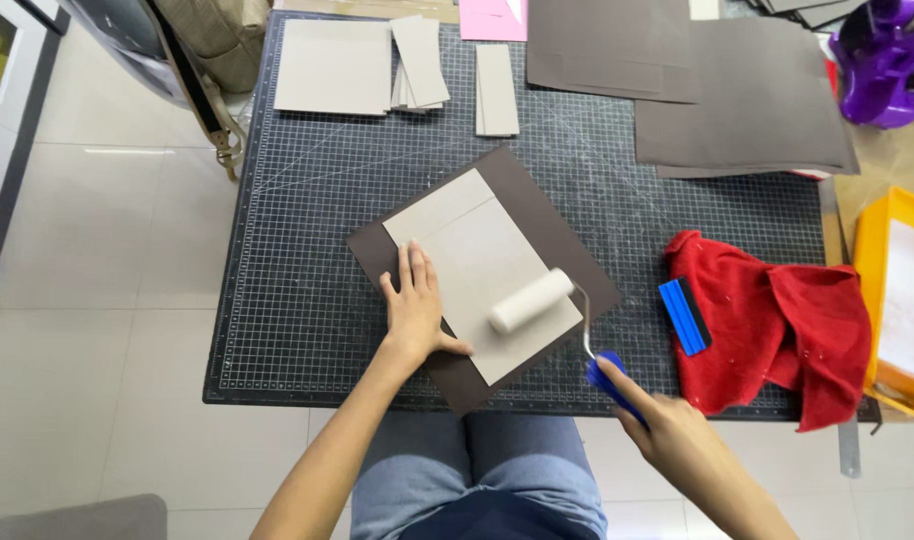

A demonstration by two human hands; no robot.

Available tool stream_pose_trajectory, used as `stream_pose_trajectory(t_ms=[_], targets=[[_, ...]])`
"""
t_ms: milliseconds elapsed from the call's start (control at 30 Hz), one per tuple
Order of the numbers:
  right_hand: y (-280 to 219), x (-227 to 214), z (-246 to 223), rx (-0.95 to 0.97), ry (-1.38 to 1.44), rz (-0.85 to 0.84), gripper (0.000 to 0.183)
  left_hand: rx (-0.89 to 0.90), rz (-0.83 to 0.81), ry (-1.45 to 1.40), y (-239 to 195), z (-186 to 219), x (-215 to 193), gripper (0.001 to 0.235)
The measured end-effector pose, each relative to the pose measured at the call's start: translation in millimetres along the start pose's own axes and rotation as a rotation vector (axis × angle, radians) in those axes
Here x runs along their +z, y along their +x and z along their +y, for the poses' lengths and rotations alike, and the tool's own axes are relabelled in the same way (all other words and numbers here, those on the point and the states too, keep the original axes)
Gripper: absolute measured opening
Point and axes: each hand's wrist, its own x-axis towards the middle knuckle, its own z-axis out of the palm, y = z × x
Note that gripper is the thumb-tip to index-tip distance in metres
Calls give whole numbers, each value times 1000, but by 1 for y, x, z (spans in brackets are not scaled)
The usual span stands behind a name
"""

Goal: The person assembles paper covers by applying adhesive with a roller to a dark brown sheet, placing a white sheet on top, and smoothing the edges with a blue plastic scraper. The person repeats this process for multiple units, stacking the finished covers on the table.

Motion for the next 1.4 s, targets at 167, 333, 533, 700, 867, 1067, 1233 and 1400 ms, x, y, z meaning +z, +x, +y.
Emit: stream_pose_trajectory(t_ms=[167, 333, 533, 700, 867, 1067, 1233, 1400], targets=[[-26, -18, -15, 31, -12, -26, 79, 13, 31, -1, -1, 1, 2, 167], [-11, -17, -30, 8, -18, 55, 68, 15, 25, -12, 1, -1, 3, 168], [-23, -11, -21, 22, 1, 70, 71, 11, -10, -1, 4, -1, 2, 169], [-31, -7, -16, -14, 17, 119, 64, 23, 33, -35, -1, 0, 11, 168], [-29, -13, -13, -30, 42, 116, 70, 20, -36, -14, 8, -4, 6, 170], [-37, -8, -5, 21, 29, 70, 71, 29, 16, -17, 4, -2, 10, 170], [-40, -3, -2, -6, 15, 110, 66, 16, -10, -2, 4, 1, 10, 169], [-41, -18, -7, -32, 28, 88, 71, 29, 19, -27, 4, -2, 5, 169]])
